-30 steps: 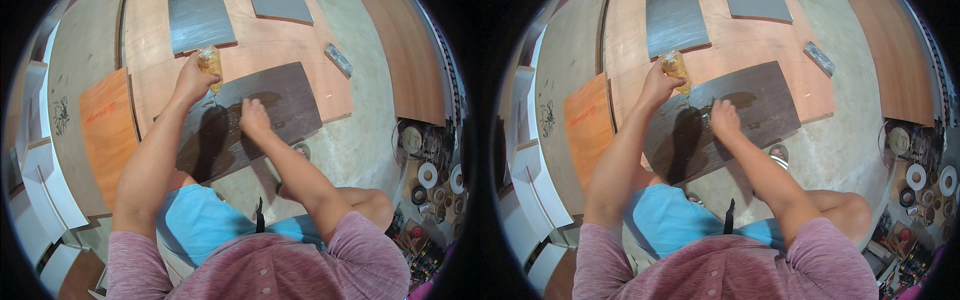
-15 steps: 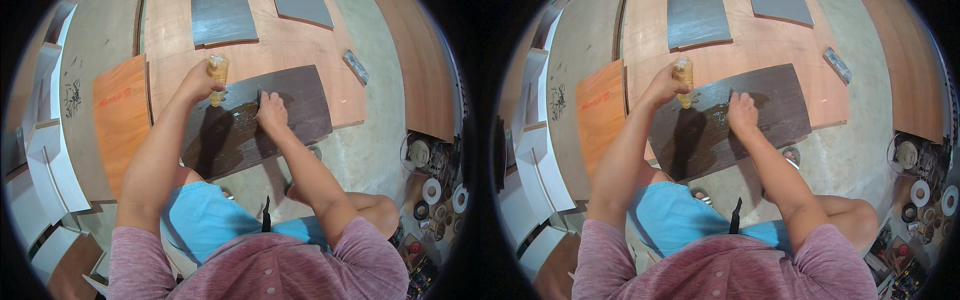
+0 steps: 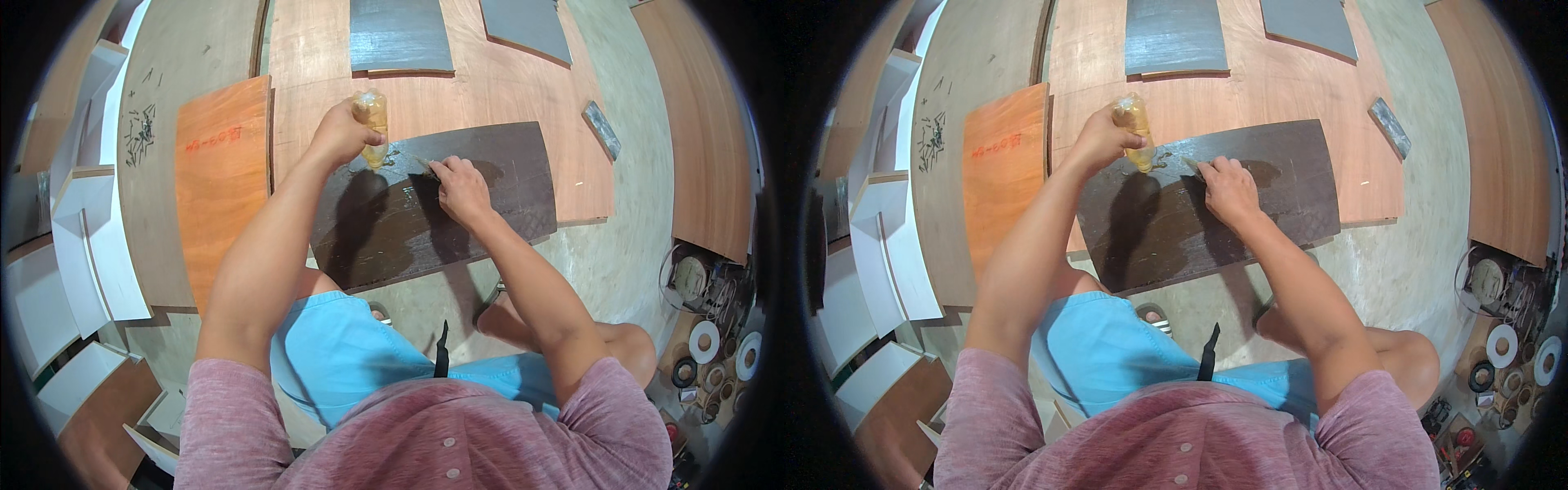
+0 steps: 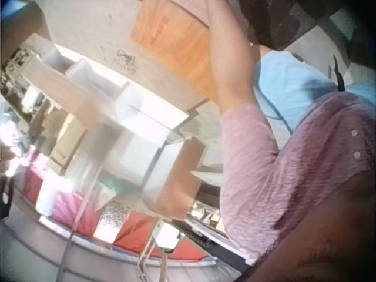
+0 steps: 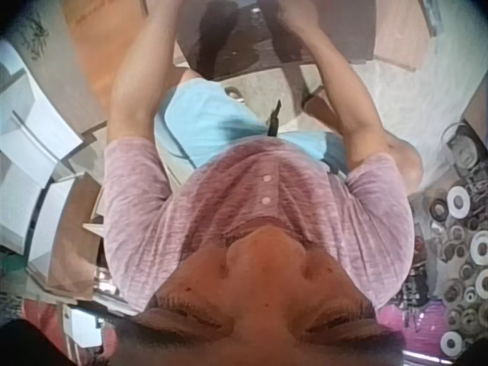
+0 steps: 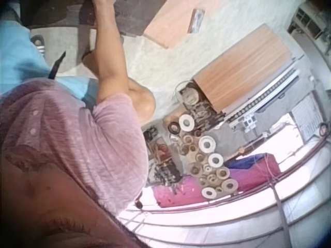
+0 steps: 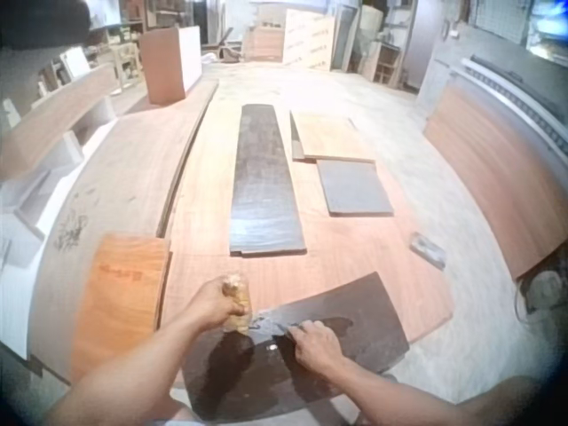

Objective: The person pours a yellow liquid from a bottle onto dark rectangular wood pieces and spreads it evenly using a small metal scraper. They handle multiple pieces one at a time, applying the finish to the surface and edges.

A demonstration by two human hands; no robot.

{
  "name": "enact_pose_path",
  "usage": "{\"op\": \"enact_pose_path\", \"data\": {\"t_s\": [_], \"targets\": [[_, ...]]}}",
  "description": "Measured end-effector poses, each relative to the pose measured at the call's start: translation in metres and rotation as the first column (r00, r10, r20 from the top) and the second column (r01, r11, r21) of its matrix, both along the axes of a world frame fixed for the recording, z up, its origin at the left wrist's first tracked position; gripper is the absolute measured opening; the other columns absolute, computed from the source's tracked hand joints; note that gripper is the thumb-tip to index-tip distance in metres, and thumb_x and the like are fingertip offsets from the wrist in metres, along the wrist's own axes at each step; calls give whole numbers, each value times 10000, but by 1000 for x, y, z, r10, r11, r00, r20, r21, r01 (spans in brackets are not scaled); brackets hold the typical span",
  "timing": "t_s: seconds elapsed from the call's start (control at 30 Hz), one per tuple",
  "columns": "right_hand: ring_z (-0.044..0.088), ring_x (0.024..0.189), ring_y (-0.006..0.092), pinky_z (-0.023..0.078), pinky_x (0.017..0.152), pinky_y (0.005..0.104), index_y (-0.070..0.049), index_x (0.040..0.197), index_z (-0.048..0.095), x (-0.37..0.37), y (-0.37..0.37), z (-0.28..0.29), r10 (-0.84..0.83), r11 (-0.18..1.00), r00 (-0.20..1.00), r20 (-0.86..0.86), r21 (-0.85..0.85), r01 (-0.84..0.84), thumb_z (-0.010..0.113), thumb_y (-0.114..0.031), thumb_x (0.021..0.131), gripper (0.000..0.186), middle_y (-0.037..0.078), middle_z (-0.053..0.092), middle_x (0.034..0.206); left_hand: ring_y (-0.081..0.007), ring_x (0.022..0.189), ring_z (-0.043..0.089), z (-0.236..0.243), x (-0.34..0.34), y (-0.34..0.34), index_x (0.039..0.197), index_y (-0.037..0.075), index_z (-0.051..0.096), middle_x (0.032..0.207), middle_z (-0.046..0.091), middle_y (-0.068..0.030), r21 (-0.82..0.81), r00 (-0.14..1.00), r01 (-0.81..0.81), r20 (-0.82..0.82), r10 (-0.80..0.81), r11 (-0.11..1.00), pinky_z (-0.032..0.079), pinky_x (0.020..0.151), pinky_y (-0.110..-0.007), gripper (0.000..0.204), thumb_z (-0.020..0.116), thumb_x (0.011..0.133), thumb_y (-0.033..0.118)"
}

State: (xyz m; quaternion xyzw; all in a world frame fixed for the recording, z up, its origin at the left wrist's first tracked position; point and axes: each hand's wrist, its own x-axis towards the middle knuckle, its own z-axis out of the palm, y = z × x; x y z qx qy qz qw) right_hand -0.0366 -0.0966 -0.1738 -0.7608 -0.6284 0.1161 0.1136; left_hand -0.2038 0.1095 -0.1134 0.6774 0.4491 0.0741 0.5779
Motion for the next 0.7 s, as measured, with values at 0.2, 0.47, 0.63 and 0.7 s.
{"op": "enact_pose_path", "data": {"t_s": [0.2, 0.47, 0.63, 0.7], "targets": [[606, 1032, 368, 504, 910, 458, -51, 1220, 651, -7, -5, 13, -153, 988, 973, -174, -16, 152, 555, -58, 835, 397, 160, 632, 1085, -218, 910, 685, 1, 19, 3, 1138, -26, 619, 1033, 699, -126, -166, 996, -87, 16, 91, 982, 569, 753, -336, 432, 822, 764, 52], [604, 1034, 422, 474, 950, 466, -10, 1223, 656, -9, -15, 28, -324, 941, 804, -499, -79, 330, 489, -61, 829, 431, 255, 627, 1077, -182, 870, 675, 2, 40, -9, 1118, -2, 630, 1033, 689, -97, -330, 976, -97, 155, 155, 939, 566, 728, -314, 356, 799, 822, 101], [602, 1032, 439, 473, 951, 469, -8, 1214, 661, -5, -22, 33, -392, 914, 765, -511, -125, 385, 484, -66, 822, 434, 272, 630, 1066, -181, 870, 676, 1, 54, -12, 1114, 6, 630, 1038, 692, -94, -392, 970, -50, 201, 138, 919, 566, 720, -318, 358, 804, 816, 100], [604, 1035, 443, 475, 948, 471, -6, 1200, 669, 0, -25, 33, -426, 903, 783, -452, -168, 395, 488, -69, 818, 427, 277, 631, 1070, -180, 862, 675, -1, 58, -12, 1106, 9, 634, 1032, 694, -91, -392, 971, -36, 205, 125, 919, 564, 714, -321, 348, 803, 816, 102]]}}
